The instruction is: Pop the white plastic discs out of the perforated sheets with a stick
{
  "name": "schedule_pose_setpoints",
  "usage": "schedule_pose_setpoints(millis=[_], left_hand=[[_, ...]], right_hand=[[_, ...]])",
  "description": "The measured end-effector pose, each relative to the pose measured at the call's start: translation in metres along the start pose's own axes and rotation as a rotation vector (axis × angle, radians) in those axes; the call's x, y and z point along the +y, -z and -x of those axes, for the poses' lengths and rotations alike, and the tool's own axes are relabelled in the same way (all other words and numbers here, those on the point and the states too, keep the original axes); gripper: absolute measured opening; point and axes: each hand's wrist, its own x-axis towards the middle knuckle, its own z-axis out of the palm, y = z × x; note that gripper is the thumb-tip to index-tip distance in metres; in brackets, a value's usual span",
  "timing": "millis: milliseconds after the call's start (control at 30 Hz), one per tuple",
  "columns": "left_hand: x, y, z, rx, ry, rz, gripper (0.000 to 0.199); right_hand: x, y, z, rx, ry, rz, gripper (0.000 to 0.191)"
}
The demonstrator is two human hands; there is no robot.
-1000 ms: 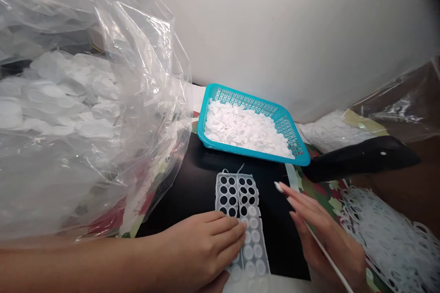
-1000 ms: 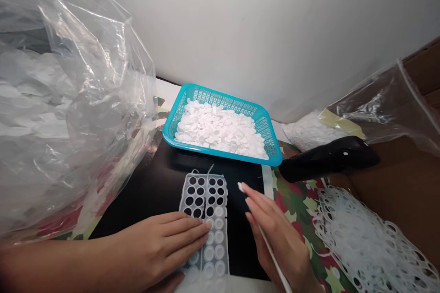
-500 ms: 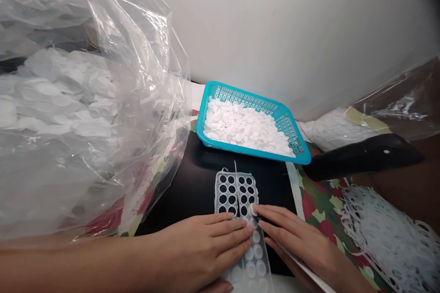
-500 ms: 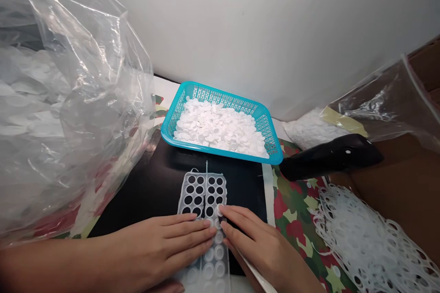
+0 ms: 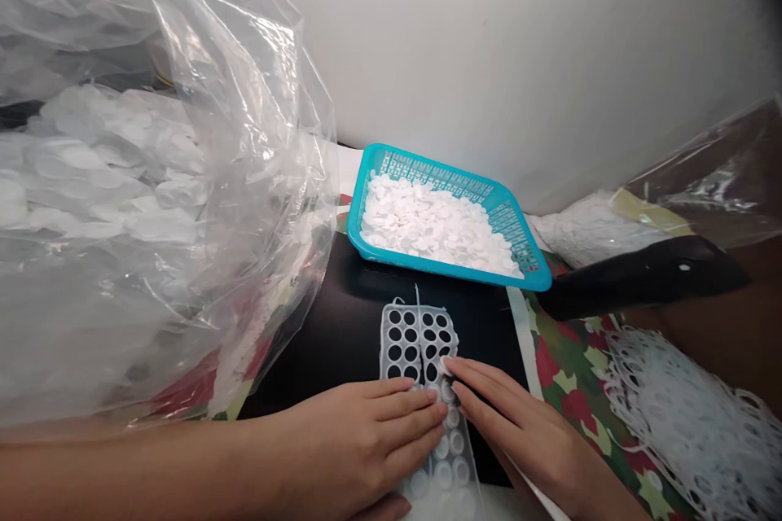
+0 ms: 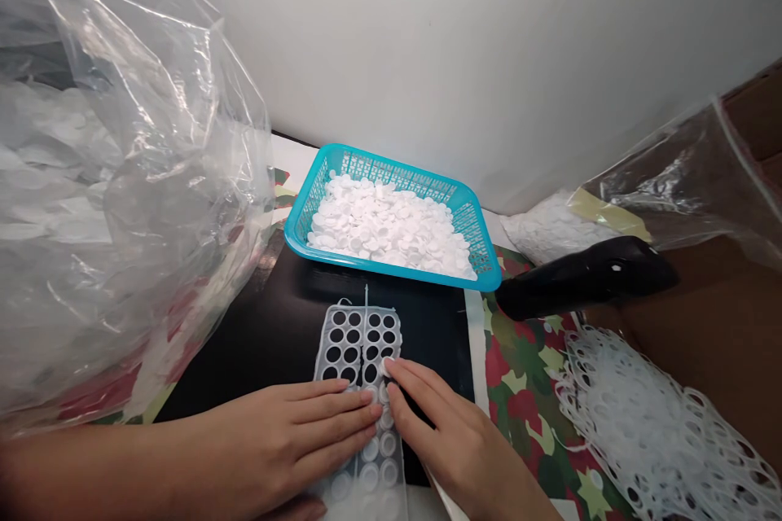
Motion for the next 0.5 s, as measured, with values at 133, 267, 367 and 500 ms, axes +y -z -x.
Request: schedule_pose_setpoints(millis=[133, 267, 367, 500], left_hand=[[0.000, -0.002, 0.000, 0.017, -0.008, 0.007, 0.054], [0.000, -0.005, 0.000, 0.034, -0.014, 0.005, 0.054], [0.001, -0.007, 0.000, 0.043, -0.008, 0.004, 0.055], [0.001, -0.008, 0.000, 0.037, -0.014, 0.007, 0.058]], right_hand=[[0.004, -0.008, 0.000, 0.050, -0.003, -0.032, 0.046], [0.006, -0.012, -0.008, 0.237, -0.004, 0.003, 0.040], [0.002, -0.010, -0.014, 0.370, -0.045, 0.050, 0.042], [-0.002, -0.005, -0.016, 0.472, -0.096, 0.127, 0.045]])
